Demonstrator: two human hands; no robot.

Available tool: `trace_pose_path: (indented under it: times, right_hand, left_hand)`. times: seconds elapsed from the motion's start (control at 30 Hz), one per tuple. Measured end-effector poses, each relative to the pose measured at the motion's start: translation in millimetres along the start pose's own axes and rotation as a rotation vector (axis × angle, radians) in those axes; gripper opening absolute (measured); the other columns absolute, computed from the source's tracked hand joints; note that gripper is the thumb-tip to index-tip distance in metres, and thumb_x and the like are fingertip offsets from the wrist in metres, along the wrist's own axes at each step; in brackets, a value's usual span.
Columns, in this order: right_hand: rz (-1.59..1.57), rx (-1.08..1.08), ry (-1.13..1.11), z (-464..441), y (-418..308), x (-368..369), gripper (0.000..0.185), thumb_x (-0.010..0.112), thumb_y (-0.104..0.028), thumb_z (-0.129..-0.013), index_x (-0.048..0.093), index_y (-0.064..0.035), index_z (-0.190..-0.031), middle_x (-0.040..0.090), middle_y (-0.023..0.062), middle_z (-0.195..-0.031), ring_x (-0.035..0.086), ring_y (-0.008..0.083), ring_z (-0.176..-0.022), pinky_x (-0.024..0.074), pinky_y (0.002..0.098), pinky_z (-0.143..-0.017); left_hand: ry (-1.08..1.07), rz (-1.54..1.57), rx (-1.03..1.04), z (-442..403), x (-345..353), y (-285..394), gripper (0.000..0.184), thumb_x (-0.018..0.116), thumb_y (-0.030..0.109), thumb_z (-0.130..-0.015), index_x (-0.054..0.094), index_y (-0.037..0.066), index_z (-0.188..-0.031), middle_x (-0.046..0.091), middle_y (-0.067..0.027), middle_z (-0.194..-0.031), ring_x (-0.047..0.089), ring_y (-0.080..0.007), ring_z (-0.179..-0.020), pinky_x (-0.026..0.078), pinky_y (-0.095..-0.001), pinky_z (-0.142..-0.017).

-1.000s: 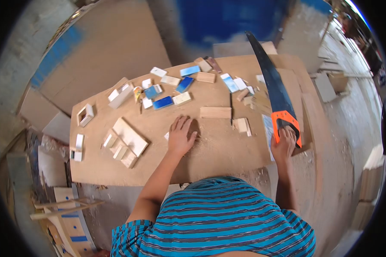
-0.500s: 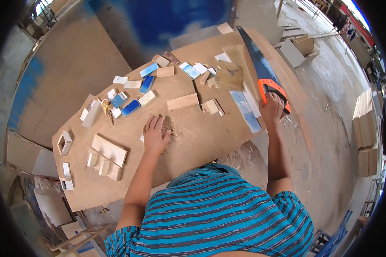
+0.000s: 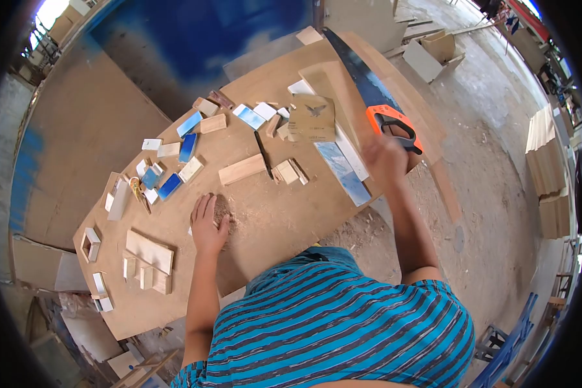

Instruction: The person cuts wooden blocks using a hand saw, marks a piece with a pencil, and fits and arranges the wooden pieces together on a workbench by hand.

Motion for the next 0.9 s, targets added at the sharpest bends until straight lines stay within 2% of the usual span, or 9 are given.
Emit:
trace_pose_path:
  times: [0.03,0.07,0.17,0.3,0.5,0.6,0.73,0.83,0.9]
  right_hand:
    - [0.008,-0.002,-0.159,12,-12,10,0.035,0.074,-0.032,-0.075,0.062,-0.0051,-0.093,0.061,0.0141,-0.101,0.062,0.0324,-0.094,0.0516,0.0404,-0.076]
    - [0.336,-0.07,-0.284,41,-75,-14,0.038,0.075,-0.032,-0.075,0.061,-0.004,-0.095,0.061,0.0154,-0.101,0.063,0.0327,-0.092,0.0527,0.0403,-0.075]
    - [0.217,-0.071,-0.181,46,-74,1,0.046,0.077,-0.037,-0.072,0.06,-0.0023,-0.097,0.062,0.0166,-0.097,0.063,0.0341,-0.092,0.0526,0.0417,-0.077]
    - [0.085,-0.165,-0.213,36,-68,-15,0.031,0.072,-0.022,-0.075,0.06,0.0018,-0.092,0.064,0.0185,-0.088,0.064,0.0332,-0.081,0.0513,0.0405,-0.071]
    - [-0.402,-0.109,-0.397,23,-24,-13,0.018,0.064,-0.014,-0.079,0.061,0.0036,-0.079,0.06,0.0069,-0.063,0.058,0.0198,-0.058,0.0426,0.0343,-0.055]
    - [-0.844,0.209,-0.655,27,-14,-4,0.014,0.062,-0.011,-0.083,0.065,0.002,-0.087,0.06,0.0009,-0.069,0.057,0.011,-0.061,0.0437,0.0277,-0.057]
    - [-1.244,0.342,-0.799,47,-30,0,0.015,0.06,-0.011,-0.089,0.063,-0.0029,-0.101,0.063,-0.0008,-0.087,0.063,0.0088,-0.077,0.0509,0.0236,-0.067]
    - [-1.438,0.41,-0.827,67,-53,14,0.021,0.061,-0.012,-0.089,0.06,-0.0037,-0.108,0.064,0.0016,-0.096,0.064,0.0113,-0.083,0.0535,0.0268,-0.073]
    - [-1.459,0.439,-0.838,84,-67,30,0.024,0.063,-0.012,-0.089,0.059,-0.0045,-0.111,0.064,0.0029,-0.101,0.064,0.013,-0.087,0.0549,0.0293,-0.077]
  left_hand:
    - [0.002,0.006,-0.002,0,0,0,0.056,0.069,0.019,-0.075,0.054,0.004,-0.127,0.05,-0.0157,-0.135,0.039,-0.0364,-0.13,0.03,-0.0472,-0.108]
    - [0.006,0.012,-0.002,-1,0,0,0.056,0.069,0.018,-0.075,0.054,0.004,-0.127,0.05,-0.016,-0.135,0.039,-0.0371,-0.13,0.03,-0.0475,-0.108]
    - [0.062,-0.024,-0.017,-3,0,6,0.055,0.068,0.017,-0.076,0.054,0.004,-0.127,0.051,-0.0167,-0.134,0.04,-0.0394,-0.129,0.03,-0.0486,-0.108]
    - [0.097,0.027,-0.042,-8,-5,34,0.052,0.067,0.018,-0.077,0.055,0.004,-0.126,0.052,-0.0174,-0.133,0.04,-0.0409,-0.128,0.03,-0.0496,-0.108]
    - [0.095,0.17,0.098,-26,7,90,0.05,0.067,0.02,-0.079,0.056,0.004,-0.124,0.054,-0.0182,-0.13,0.042,-0.041,-0.127,0.032,-0.0492,-0.107]
    - [0.046,0.269,0.163,-36,16,121,0.048,0.067,0.022,-0.08,0.056,0.003,-0.124,0.056,-0.0179,-0.127,0.048,-0.0401,-0.121,0.038,-0.0463,-0.103]
    - [-0.265,0.526,0.059,-21,35,143,0.045,0.066,0.025,-0.085,0.057,0.002,-0.123,0.063,-0.0128,-0.115,0.059,-0.034,-0.106,0.046,-0.0408,-0.094]
    - [-0.66,1.032,-0.171,-1,61,147,0.039,0.062,0.025,-0.09,0.058,0.0,-0.121,0.065,-0.0076,-0.11,0.061,-0.0206,-0.102,0.047,-0.0332,-0.092]
    - [-0.752,1.305,-0.433,12,55,160,0.038,0.062,0.026,-0.092,0.059,0.0,-0.12,0.064,-0.0058,-0.107,0.06,-0.0146,-0.098,0.049,-0.0297,-0.087]
Point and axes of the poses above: each hand's wrist, its own z-axis away from the middle knuckle, its own x-axis out of the palm, y = z × x, the point moved 2 cm from there along -z, towards the middle knuckle
